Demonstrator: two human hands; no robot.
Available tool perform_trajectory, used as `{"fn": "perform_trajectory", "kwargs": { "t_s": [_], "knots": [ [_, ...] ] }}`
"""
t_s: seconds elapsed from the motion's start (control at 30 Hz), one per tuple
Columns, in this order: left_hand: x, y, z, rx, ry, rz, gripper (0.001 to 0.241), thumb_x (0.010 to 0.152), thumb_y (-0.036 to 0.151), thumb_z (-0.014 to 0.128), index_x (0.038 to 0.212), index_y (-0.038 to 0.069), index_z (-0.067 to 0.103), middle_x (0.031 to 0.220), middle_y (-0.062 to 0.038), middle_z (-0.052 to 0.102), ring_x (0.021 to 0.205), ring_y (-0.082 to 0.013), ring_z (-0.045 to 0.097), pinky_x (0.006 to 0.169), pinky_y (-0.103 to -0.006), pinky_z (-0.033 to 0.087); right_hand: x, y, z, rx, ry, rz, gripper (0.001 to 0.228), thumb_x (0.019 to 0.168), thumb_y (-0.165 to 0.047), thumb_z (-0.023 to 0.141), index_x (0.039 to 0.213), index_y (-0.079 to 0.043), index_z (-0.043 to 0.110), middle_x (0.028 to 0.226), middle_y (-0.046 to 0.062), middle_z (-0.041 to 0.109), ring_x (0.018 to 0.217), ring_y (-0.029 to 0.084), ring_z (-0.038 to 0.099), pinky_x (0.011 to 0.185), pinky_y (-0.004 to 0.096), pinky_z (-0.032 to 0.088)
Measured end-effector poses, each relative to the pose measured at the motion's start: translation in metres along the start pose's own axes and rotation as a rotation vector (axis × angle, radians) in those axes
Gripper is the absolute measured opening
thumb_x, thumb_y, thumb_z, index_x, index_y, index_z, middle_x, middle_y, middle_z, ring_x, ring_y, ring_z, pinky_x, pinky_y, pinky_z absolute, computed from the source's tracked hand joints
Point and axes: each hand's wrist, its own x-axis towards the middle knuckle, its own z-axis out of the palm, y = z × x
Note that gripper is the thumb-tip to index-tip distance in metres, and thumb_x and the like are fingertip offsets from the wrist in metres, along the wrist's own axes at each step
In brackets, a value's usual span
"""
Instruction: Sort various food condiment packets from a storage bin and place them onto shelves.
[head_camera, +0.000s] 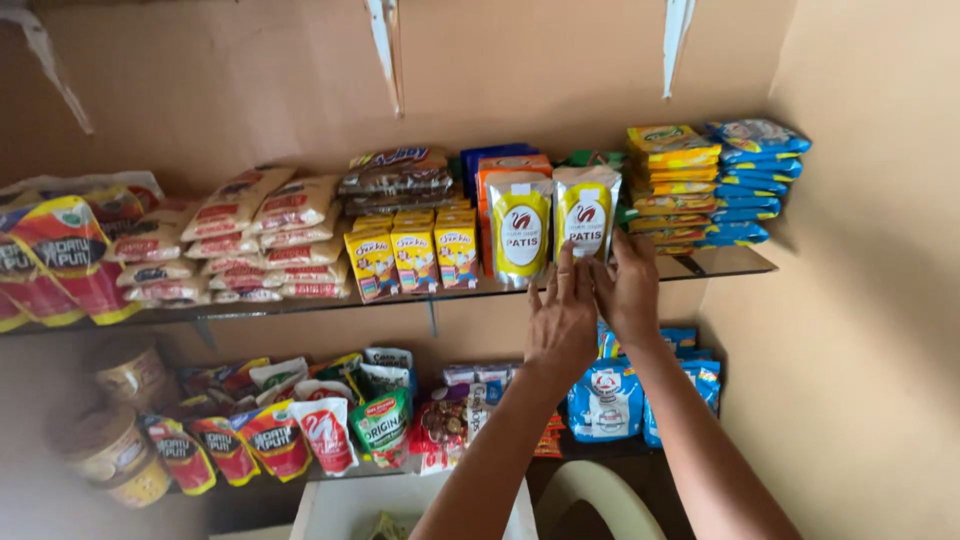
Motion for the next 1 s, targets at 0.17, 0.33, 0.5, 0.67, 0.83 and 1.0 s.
{"fn": "perform_trajectory", "kwargs": {
  "t_s": [0.17,0.33,0.5,0.67,0.83,1.0],
  "knots": [
    [-0.007,0.002,-0.004,-0.027,0.056,-0.004,0.078,0.083,0.008,0.063,0.153,-0.005,0.032,0.166,-0.026,0.014,0.148,-0.0442,0.032,0.114,-0.0676,0.029,-0.009,-0.015,-0.013,0.089,-0.003,0.095,0.050,0.089,-0.002,0.074,0.136,0.006,0.059,0.116,0.021,0.058,0.096,0.030,0.066,0.080,0.038,0.056],
    [-0.033,0.001,-0.013,-0.071,0.144,-0.003,0.069,0.091,0.010,0.059,0.152,-0.008,0.033,0.167,-0.027,0.019,0.149,-0.0450,0.034,0.114,-0.0689,0.031,-0.036,-0.049,-0.029,0.166,0.079,0.052,0.053,0.092,0.000,0.078,0.141,0.005,0.057,0.120,0.018,0.057,0.101,0.024,0.064,0.084,0.034,0.056],
    [-0.089,-0.008,-0.047,-0.146,0.110,0.007,0.066,0.089,0.007,0.058,0.152,0.000,0.039,0.169,-0.022,0.024,0.153,-0.0435,0.033,0.113,-0.0687,0.034,-0.079,-0.103,-0.024,0.300,-0.008,0.189,0.042,0.100,0.011,0.066,0.139,-0.005,0.064,0.129,0.012,0.059,0.102,0.017,0.068,0.085,0.028,0.058],
    [-0.170,-0.060,-0.035,-0.220,0.050,-0.105,0.067,0.090,0.011,0.060,0.154,0.004,0.040,0.166,-0.022,0.028,0.151,-0.0446,0.034,0.114,-0.0684,0.035,-0.147,-0.132,0.016,0.357,-0.181,0.188,0.041,0.100,0.017,0.062,0.135,-0.004,0.067,0.130,0.013,0.059,0.114,0.022,0.067,0.092,0.029,0.060],
    [-0.277,-0.131,-0.005,-0.174,-0.019,-0.208,0.067,0.093,0.007,0.059,0.157,0.006,0.039,0.166,-0.020,0.032,0.153,-0.0431,0.037,0.123,-0.0639,0.036,-0.234,-0.167,0.066,0.382,-0.418,0.171,0.045,0.094,0.019,0.061,0.132,-0.005,0.068,0.128,0.014,0.060,0.113,0.023,0.067,0.093,0.029,0.061],
    [-0.402,-0.185,0.027,-0.229,-0.333,-0.380,0.064,0.081,0.004,0.061,0.144,0.006,0.050,0.145,-0.021,0.048,0.137,-0.0428,0.046,0.108,-0.0570,0.042,-0.364,-0.180,0.111,0.594,-0.885,0.572,0.049,0.089,0.011,0.064,0.134,-0.007,0.062,0.126,0.014,0.062,0.111,0.027,0.070,0.094,0.036,0.061]
  ]
}}
